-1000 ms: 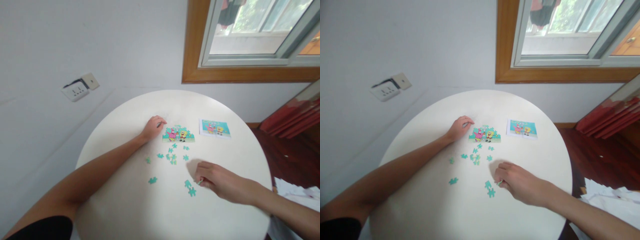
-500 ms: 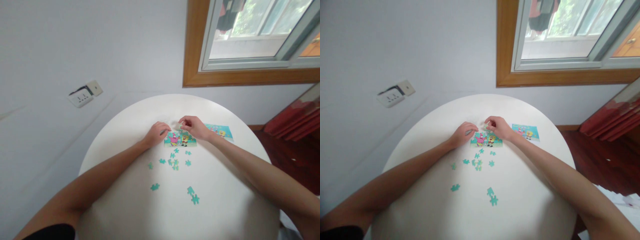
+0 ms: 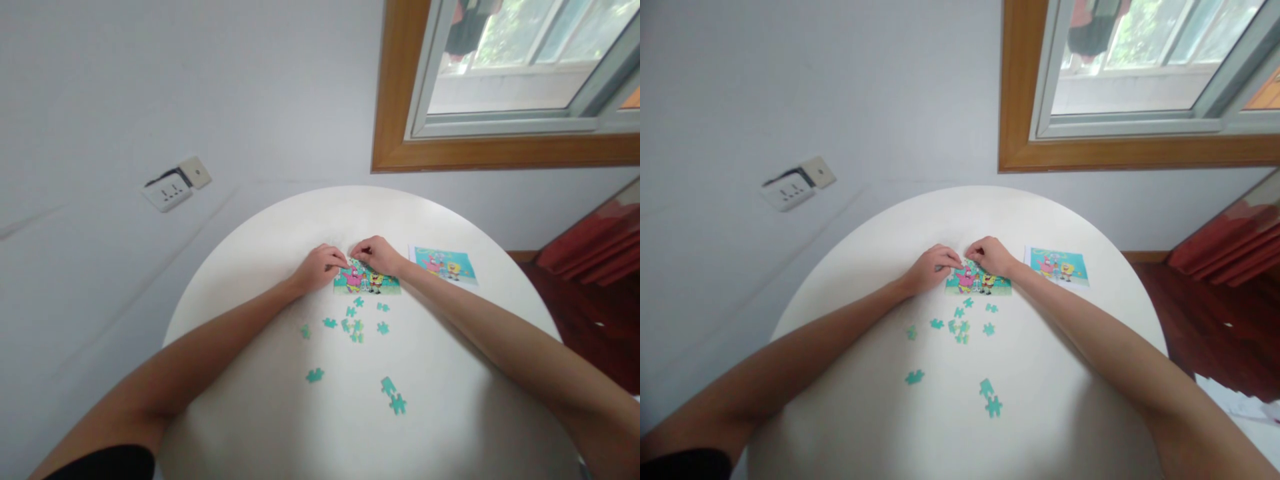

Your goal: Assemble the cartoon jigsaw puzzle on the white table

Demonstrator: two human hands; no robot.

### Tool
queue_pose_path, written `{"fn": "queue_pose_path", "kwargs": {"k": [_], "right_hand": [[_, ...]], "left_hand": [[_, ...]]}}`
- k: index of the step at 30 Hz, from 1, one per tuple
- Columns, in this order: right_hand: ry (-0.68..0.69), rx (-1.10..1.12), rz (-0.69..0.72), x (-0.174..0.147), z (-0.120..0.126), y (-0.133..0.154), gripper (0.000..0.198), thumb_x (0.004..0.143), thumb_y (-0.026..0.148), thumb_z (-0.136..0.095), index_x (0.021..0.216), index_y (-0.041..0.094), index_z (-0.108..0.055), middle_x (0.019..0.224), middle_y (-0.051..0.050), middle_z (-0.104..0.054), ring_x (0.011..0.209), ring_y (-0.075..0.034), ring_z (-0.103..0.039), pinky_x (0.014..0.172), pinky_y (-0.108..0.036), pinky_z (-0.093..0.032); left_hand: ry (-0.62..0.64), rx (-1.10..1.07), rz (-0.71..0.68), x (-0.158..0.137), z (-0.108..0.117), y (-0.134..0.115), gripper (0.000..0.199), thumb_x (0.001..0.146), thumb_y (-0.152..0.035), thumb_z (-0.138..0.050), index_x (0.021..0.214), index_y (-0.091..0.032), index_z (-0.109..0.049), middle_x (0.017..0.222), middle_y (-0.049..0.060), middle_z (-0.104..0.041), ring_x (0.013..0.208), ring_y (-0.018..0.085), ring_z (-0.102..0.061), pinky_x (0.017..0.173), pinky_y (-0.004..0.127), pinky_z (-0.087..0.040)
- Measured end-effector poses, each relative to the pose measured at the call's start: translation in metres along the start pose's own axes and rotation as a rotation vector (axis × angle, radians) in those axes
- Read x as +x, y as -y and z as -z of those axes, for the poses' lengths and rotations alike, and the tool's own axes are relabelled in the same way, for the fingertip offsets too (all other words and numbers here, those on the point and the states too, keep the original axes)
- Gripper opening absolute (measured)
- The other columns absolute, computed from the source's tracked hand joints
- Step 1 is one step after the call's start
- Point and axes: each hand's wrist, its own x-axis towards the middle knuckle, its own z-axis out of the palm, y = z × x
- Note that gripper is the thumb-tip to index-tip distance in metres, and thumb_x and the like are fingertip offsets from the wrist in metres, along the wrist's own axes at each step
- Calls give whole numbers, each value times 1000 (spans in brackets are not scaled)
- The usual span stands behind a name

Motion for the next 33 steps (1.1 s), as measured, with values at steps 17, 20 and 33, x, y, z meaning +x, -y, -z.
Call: {"fn": "queue_pose_path", "kwargs": {"k": [17,20,33], "right_hand": [[-252,-129,7,-12,1,0,31,81,1,-48,88,13,-75,89,-8,-67,80,-17,-59,77,-29,-46],[-214,-144,67,-16,1,-4,40,74,-4,-45,83,17,-77,92,-8,-66,87,-18,-61,85,-31,-46],[-413,-162,-37,-18,3,-3,31,76,2,-45,82,15,-73,87,-8,-71,85,-19,-62,83,-31,-46]], "left_hand": [[-51,-9,65,2,5,-9,36,78,-5,-47,93,-21,-75,98,5,-71,97,20,-61,94,39,-47],[-72,7,83,3,6,-10,34,78,-5,-46,92,-20,-73,97,5,-71,96,20,-62,94,40,-47],[-41,19,52,2,7,-9,22,86,-14,-53,92,-21,-73,97,5,-71,95,20,-63,92,38,-48]]}}
